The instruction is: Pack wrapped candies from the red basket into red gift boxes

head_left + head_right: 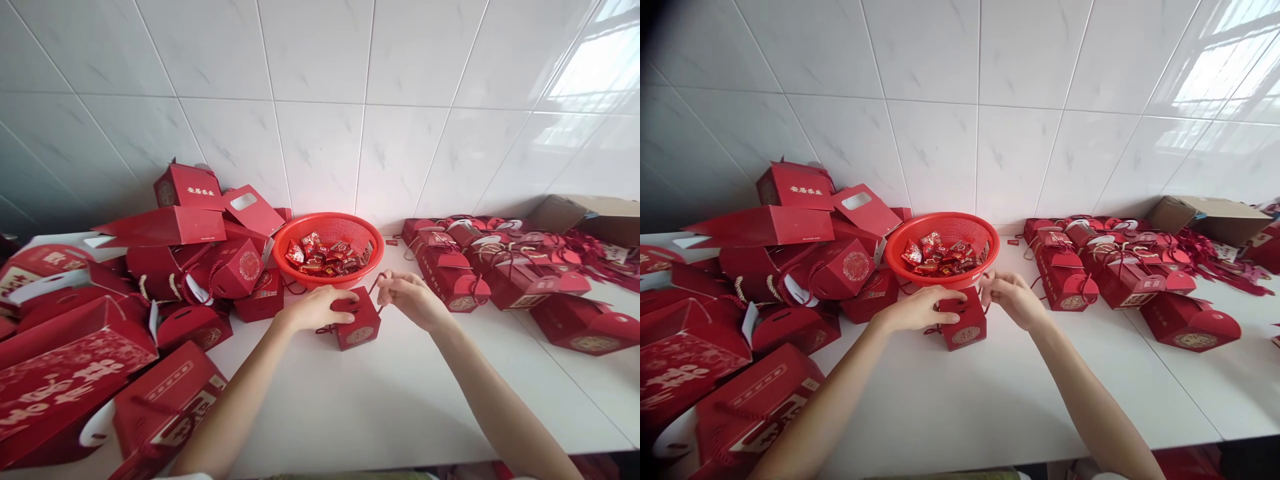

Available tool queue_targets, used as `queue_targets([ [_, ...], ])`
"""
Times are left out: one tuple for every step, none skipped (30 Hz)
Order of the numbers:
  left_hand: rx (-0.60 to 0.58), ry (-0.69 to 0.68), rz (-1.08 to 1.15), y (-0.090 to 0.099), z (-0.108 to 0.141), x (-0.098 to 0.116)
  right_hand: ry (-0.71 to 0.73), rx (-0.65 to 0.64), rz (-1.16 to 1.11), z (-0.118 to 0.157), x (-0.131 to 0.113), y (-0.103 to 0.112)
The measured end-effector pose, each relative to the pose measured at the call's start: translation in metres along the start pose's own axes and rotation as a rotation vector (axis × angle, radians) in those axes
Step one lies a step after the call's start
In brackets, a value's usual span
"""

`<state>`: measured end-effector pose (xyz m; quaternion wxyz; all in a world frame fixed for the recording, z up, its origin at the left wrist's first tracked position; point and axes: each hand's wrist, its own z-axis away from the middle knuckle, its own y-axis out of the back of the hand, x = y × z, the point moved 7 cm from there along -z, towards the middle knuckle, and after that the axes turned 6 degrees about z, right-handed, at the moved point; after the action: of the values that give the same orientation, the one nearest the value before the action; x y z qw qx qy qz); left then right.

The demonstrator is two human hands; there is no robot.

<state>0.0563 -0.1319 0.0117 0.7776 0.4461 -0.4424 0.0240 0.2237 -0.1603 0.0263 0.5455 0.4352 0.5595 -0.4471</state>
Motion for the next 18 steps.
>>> queue_targets([
  [0.009, -0.011, 0.016, 0.000, -0.001, 0.002, 0.018, -0.020, 0.055, 0.000, -0.004, -0.006],
  [0.010, -0.024, 0.032, -0.001, -0.001, 0.004, 0.028, -0.046, 0.111, 0.000, -0.006, -0.012],
  [0.006, -0.041, 0.047, -0.001, -0.001, 0.006, 0.033, -0.076, 0.163, -0.001, -0.005, -0.019],
  [-0.001, -0.057, 0.060, -0.002, -0.001, 0.009, 0.037, -0.104, 0.212, -0.001, -0.001, -0.024],
  [-0.008, -0.067, 0.073, -0.002, 0.000, 0.011, 0.040, -0.126, 0.256, -0.002, 0.003, -0.028],
  [-0.014, -0.065, 0.087, -0.001, 0.002, 0.012, 0.043, -0.141, 0.292, -0.002, 0.008, -0.031],
  [-0.021, -0.045, 0.106, 0.000, 0.003, 0.011, 0.045, -0.145, 0.320, -0.003, 0.012, -0.032],
  [-0.023, -0.012, 0.134, 0.003, 0.005, 0.009, 0.046, -0.142, 0.342, -0.003, 0.016, -0.033],
  [-0.014, 0.019, 0.176, 0.007, 0.008, 0.007, 0.043, -0.137, 0.358, -0.003, 0.020, -0.032],
  [0.007, 0.035, 0.238, 0.013, 0.011, 0.006, 0.038, -0.135, 0.371, -0.003, 0.022, -0.032],
  [0.043, 0.027, 0.316, 0.020, 0.014, 0.006, 0.034, -0.136, 0.380, -0.003, 0.023, -0.032],
  [0.093, -0.001, 0.405, 0.028, 0.017, 0.007, 0.029, -0.138, 0.389, -0.004, 0.023, -0.031],
  [0.151, -0.045, 0.498, 0.037, 0.021, 0.009, 0.023, -0.137, 0.399, -0.004, 0.021, -0.030],
  [0.202, -0.092, 0.585, 0.045, 0.025, 0.012, 0.017, -0.129, 0.404, -0.005, 0.019, -0.029],
  [0.240, -0.133, 0.660, 0.050, 0.028, 0.015, 0.014, -0.110, 0.399, -0.006, 0.015, -0.026],
  [0.260, -0.164, 0.722, 0.053, 0.031, 0.019, 0.017, -0.084, 0.384, -0.007, 0.010, -0.023],
  [0.263, -0.187, 0.768, 0.053, 0.033, 0.023, 0.028, -0.057, 0.360, -0.008, 0.004, -0.020],
  [0.252, -0.204, 0.803, 0.051, 0.034, 0.027, 0.044, -0.034, 0.330, -0.009, -0.002, -0.018],
])
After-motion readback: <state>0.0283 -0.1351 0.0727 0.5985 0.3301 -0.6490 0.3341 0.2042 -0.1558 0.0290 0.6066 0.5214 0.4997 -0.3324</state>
